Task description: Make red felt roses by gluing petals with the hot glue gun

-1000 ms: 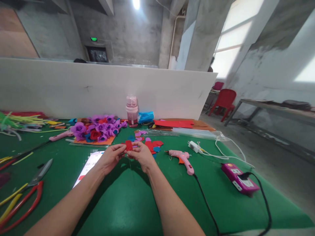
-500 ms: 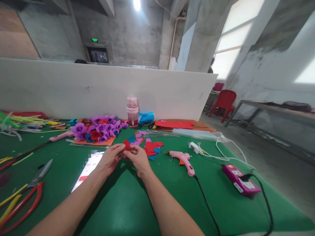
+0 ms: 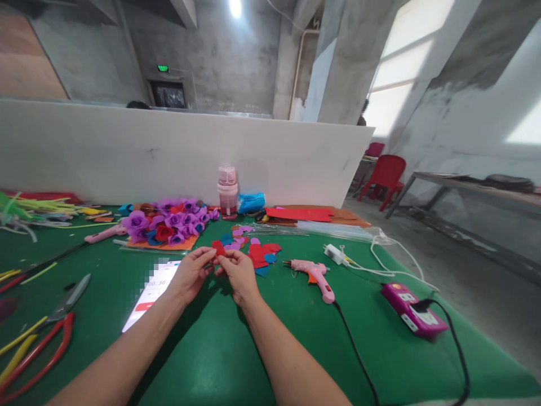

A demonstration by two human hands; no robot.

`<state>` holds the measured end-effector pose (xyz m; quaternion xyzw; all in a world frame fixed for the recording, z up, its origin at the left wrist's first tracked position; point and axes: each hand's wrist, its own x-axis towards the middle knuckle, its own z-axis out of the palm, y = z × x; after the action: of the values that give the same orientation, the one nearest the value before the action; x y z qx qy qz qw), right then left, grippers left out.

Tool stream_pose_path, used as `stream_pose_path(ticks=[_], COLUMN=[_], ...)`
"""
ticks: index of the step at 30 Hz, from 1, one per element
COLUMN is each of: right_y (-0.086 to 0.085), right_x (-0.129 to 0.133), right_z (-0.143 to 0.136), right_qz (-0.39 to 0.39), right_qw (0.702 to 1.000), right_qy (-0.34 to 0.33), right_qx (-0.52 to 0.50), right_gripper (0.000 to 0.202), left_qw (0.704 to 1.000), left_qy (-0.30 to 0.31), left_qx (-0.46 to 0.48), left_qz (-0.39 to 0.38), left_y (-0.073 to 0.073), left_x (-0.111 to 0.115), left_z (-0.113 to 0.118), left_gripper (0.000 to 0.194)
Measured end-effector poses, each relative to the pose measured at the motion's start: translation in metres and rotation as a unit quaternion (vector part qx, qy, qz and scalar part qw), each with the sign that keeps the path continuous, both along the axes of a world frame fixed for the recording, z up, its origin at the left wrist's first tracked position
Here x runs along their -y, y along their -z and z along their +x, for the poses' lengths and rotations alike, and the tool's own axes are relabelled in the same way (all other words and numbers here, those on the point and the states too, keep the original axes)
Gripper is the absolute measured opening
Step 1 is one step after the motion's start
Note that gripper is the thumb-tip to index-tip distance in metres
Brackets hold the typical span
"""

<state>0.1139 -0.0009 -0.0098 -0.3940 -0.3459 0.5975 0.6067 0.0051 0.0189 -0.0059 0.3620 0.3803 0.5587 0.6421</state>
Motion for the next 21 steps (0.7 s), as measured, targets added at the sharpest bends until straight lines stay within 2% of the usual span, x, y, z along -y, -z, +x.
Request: stream_pose_path(ticks=[4,11,21], right_y=[-0.0003,-0.0009,-0.0003], right_x=[-0.0001,0.0011,0.0017], right_z=[0.0016,0.0023,-0.0013], right_qz=[0.007,0.003,-0.003], right_qw=[1.0,1.0,1.0], right_qy=[0.014,0.015,0.01], right_qx=[-0.002,-0.001,0.0], right_gripper=[0.022,0.023,0.024], left_qw=[1.0,0.999,1.0], left_qy=[0.014,0.003,-0.002], left_qx=[-0.009,-0.035,-0.026], left_qz=[0.0,0.022,0.014], left_y=[0.0003,0.0021,0.0002], left_x=[0.0003,0.0006,0.0016], left_z=[-0.0008,0.0002,0.0009], left_gripper=[0.022,0.023,0.021])
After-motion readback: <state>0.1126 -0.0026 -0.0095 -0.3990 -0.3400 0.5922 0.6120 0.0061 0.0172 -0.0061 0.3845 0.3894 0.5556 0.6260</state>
